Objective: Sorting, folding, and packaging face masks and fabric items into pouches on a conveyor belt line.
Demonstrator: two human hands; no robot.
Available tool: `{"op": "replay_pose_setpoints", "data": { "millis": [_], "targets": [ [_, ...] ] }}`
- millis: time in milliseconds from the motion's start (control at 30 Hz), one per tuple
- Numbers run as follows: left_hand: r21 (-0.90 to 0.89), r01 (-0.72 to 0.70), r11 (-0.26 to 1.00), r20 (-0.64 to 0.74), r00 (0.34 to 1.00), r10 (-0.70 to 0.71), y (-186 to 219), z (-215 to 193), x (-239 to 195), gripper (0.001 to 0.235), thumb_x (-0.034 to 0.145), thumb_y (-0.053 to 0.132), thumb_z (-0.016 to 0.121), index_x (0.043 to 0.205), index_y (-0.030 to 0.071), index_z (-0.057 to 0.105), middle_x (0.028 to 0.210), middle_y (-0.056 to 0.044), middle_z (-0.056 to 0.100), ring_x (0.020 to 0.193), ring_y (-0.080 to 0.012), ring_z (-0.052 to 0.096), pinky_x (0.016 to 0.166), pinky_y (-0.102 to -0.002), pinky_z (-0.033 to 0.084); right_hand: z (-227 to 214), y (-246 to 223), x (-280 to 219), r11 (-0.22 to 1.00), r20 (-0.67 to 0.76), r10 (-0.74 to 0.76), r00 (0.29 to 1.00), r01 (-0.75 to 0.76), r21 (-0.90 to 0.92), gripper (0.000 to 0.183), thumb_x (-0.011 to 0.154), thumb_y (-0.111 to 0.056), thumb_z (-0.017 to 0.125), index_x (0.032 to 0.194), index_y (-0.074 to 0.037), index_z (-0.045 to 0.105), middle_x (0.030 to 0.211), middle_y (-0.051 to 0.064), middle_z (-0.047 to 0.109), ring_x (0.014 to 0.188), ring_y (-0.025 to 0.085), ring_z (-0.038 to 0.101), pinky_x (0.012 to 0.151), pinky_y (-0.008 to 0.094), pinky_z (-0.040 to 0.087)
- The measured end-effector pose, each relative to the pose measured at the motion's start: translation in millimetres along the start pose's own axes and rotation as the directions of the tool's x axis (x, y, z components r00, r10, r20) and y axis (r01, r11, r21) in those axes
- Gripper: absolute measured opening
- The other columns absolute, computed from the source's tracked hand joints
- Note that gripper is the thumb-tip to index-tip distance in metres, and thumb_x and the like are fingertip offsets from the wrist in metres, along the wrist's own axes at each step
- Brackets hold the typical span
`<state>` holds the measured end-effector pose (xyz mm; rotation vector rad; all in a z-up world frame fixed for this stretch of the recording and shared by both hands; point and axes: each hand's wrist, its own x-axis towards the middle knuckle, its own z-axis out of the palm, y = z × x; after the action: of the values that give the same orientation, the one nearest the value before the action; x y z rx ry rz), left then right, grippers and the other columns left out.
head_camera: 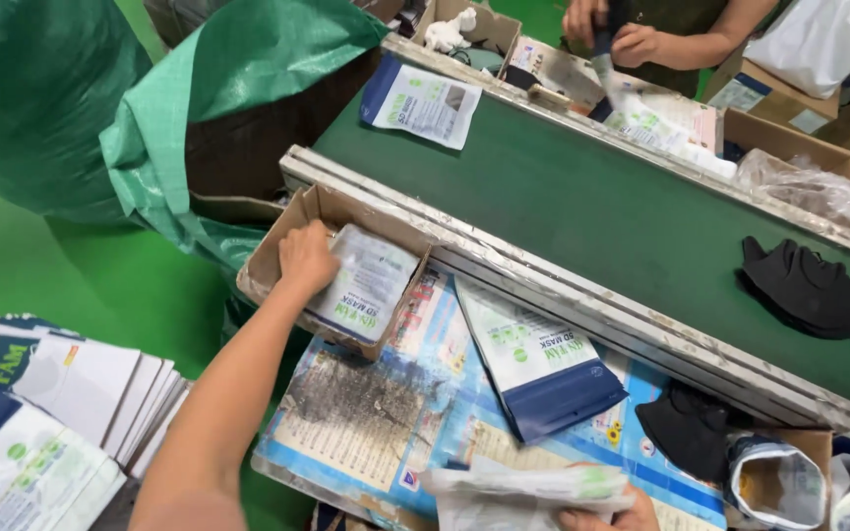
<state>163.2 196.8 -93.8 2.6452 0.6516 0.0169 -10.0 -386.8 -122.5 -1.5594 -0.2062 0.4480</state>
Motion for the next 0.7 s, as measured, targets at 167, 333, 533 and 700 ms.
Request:
{"op": "replay_pose_setpoints", "data": {
  "millis": [167, 333, 533, 700],
  "targets": [
    [-0.105, 0.015, 0.994, -0.018, 1.0, -0.017, -21, 0, -13, 0.047, 0.077, 0.027, 0.084, 0.118, 0.005, 0.075, 0.124, -0.021, 0.07, 0.116, -0.0372, 0.066, 0.098, -0.046, 0.053, 5, -4, -5, 0.989, -0.034, 0.119, 0.992, -0.122, -0.081, 0.054, 0.065, 0.0, 0.091, 0.116, 0.006, 0.072, 0.107, 0.02, 0.081, 0.102, 0.028, 0.075, 0.092, 0.045, 0.057],
    [0.032, -0.029, 0.999, 0.019, 0.999, 0.028, -19, 17, 12, 0.052, 0.08, 0.038, 0.083, 0.116, 0.001, 0.073, 0.125, -0.021, 0.068, 0.115, -0.0375, 0.066, 0.094, -0.046, 0.055, 19, 5, 5, 0.993, -0.059, 0.099, 0.993, -0.095, 0.065, 0.055, 0.067, 0.005, 0.088, 0.119, 0.007, 0.071, 0.108, 0.023, 0.081, 0.103, 0.03, 0.075, 0.093, 0.047, 0.057],
    [0.091, 0.086, 0.992, 0.178, 0.979, -0.101, 11, -13, 5, 0.063, 0.079, 0.047, 0.085, 0.119, 0.002, 0.07, 0.125, -0.021, 0.068, 0.116, -0.036, 0.067, 0.096, -0.045, 0.054, 1, 29, -7, 0.984, -0.096, 0.09, 0.991, -0.073, 0.161, 0.053, 0.066, 0.008, 0.087, 0.116, 0.004, 0.071, 0.106, 0.023, 0.08, 0.102, 0.03, 0.075, 0.093, 0.049, 0.057],
    [0.035, 0.019, 0.999, 0.041, 0.999, -0.021, -22, 47, 46, 0.038, 0.081, 0.022, 0.078, 0.112, 0.001, 0.075, 0.121, -0.019, 0.071, 0.112, -0.0359, 0.069, 0.091, -0.045, 0.057, 3, 42, -9, 0.994, -0.148, 0.087, 0.985, -0.076, 0.075, 0.05, 0.064, 0.004, 0.092, 0.11, 0.006, 0.075, 0.103, 0.022, 0.081, 0.1, 0.03, 0.076, 0.092, 0.047, 0.057]
  ]
}}
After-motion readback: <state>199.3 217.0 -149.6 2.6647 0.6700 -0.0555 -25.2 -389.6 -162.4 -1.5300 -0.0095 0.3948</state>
